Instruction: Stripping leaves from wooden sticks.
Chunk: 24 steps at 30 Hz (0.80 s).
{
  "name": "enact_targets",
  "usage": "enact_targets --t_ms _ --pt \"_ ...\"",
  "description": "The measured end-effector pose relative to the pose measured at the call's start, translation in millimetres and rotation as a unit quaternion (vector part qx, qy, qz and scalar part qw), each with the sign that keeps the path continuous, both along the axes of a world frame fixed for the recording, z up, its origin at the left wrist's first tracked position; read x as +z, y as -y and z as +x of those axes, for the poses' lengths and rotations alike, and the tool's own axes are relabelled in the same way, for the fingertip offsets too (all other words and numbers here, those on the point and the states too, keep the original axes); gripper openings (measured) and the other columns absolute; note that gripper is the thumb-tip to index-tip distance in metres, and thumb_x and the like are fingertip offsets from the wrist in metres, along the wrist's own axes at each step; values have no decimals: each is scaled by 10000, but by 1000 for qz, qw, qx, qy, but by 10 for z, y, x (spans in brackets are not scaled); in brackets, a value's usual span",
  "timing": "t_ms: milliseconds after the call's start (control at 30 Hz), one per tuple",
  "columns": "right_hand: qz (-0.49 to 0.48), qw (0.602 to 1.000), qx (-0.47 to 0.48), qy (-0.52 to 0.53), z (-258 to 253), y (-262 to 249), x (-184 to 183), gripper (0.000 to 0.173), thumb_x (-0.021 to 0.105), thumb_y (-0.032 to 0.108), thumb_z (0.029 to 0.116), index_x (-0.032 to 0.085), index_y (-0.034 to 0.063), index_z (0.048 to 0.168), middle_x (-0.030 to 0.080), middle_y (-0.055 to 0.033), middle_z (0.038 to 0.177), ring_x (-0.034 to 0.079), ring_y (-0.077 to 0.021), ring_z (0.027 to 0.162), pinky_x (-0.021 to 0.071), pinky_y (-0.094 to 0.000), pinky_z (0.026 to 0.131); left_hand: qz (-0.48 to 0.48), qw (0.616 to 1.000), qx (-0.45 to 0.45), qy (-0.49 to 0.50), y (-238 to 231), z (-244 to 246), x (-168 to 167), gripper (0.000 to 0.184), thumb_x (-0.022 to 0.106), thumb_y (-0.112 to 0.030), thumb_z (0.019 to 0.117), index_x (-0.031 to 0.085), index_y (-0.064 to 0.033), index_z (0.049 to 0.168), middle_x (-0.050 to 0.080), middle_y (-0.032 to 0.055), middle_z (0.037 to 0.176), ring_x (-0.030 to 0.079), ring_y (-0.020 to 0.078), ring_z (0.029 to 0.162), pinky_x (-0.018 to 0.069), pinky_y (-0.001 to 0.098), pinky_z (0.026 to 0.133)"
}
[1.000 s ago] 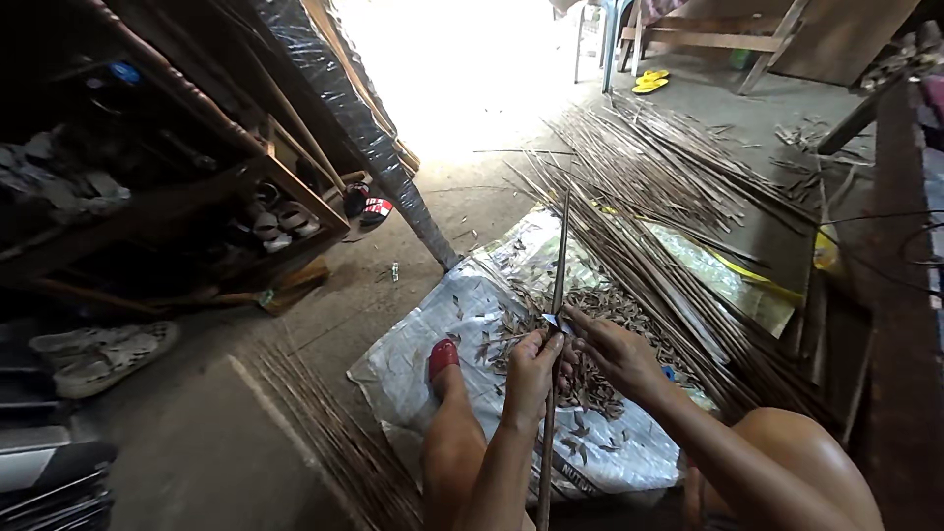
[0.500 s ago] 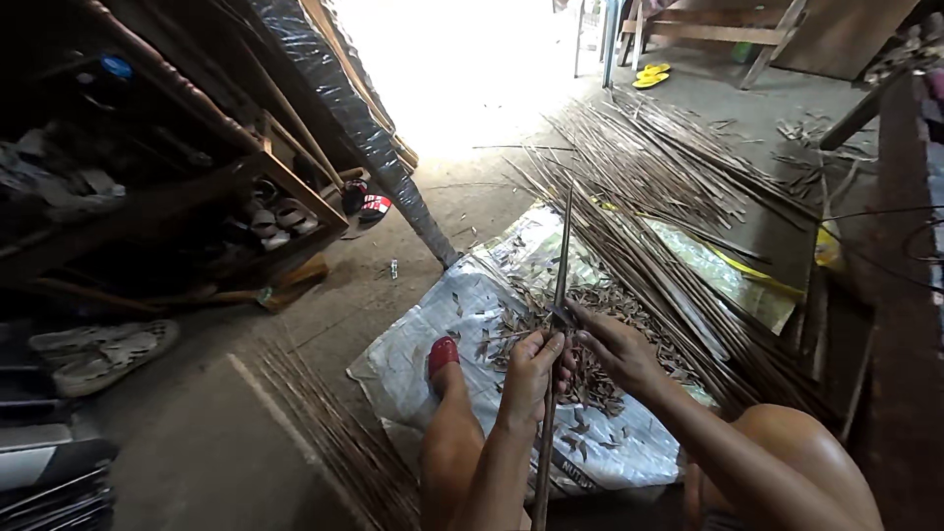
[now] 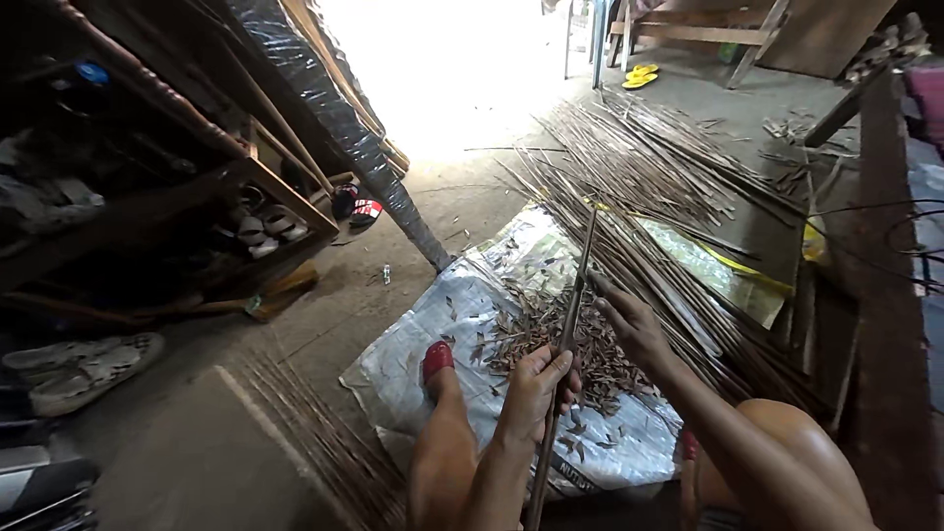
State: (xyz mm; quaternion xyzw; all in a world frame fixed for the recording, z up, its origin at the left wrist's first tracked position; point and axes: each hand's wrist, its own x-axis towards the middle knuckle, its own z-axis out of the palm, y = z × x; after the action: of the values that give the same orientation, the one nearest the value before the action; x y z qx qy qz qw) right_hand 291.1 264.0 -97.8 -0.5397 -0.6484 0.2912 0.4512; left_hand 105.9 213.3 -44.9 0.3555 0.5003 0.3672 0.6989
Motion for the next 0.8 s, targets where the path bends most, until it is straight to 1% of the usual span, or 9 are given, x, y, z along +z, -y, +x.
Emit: enact_targets --t_ms 167,233,333,400,467,567,633,700,800 --pt "-28 997 -53 -53 158 -89 65 468 452 283 1080 505 117 1514 684 -119 1279 656 -164 1103 502 -401 979 -19 999 -44 -10 111 26 -36 216 433 -72 1082 615 -2 988 612 5 644 547 25 477 450 147 436" --pt "-62 993 -80 -53 203 -102 107 493 477 303 1074 470 146 1540 684 -85 989 596 -143 823 493 -390 789 -28 998 -53 -16 156 37 -43 222 415 -68 1084 605 -7 987 606 0 637 544 26 472 452 150 435" --pt "-95 992 -85 -4 229 -76 152 493 472 333 1073 470 158 1533 651 -89 867 576 -200 731 498 -449 738 -31 998 -58 -21 200 22 -76 227 413 -60 1082 610 -5 983 618 9 641 559 34 476 464 154 435" --pt "-99 988 -107 55 216 -60 196 466 467 341 1080 516 165 1508 690 -143 923 635 -290 805 502 -540 795 -33 997 -63 -20 230 20 -91 227 421 -55 1078 614 -6 970 620 13 635 560 36 473 465 156 436" --pt "-113 983 -127 70 261 -104 201 445 444 337 1093 538 161 1491 712 -190 1108 673 -373 998 481 -618 899 -43 996 -77 -13 264 25 -90 221 421 -59 1077 609 -12 970 618 12 635 563 39 474 470 158 439" --pt "-107 983 -145 -24 429 -209 99 437 432 325 1099 550 133 1474 681 -171 1256 653 -325 1131 474 -580 989 -44 995 -88 -9 293 12 -102 216 434 -65 1068 618 -19 966 626 10 638 572 42 481 479 160 446" --pt "-107 976 -164 -93 494 -233 123 418 443 289 1101 557 100 1456 691 -118 1096 622 -189 889 499 -415 817 -42 995 -86 -7 292 -4 -99 219 433 -61 1066 619 -21 959 629 10 632 579 40 482 482 158 446" --pt "-119 962 -167 -183 535 -246 166 396 417 248 1109 550 73 1438 542 -6 799 425 -55 593 384 -236 556 -39 995 -90 -10 294 -15 -103 217 431 -54 1065 618 -20 959 631 9 632 581 38 484 484 157 452" --pt "-189 902 -145 -361 550 -220 328 321 375 305 1121 575 98 1261 419 65 612 335 3 426 300 -149 394 -25 990 -134 -40 318 -26 -154 189 452 -68 1061 617 -38 974 641 -8 649 593 38 504 496 163 473"
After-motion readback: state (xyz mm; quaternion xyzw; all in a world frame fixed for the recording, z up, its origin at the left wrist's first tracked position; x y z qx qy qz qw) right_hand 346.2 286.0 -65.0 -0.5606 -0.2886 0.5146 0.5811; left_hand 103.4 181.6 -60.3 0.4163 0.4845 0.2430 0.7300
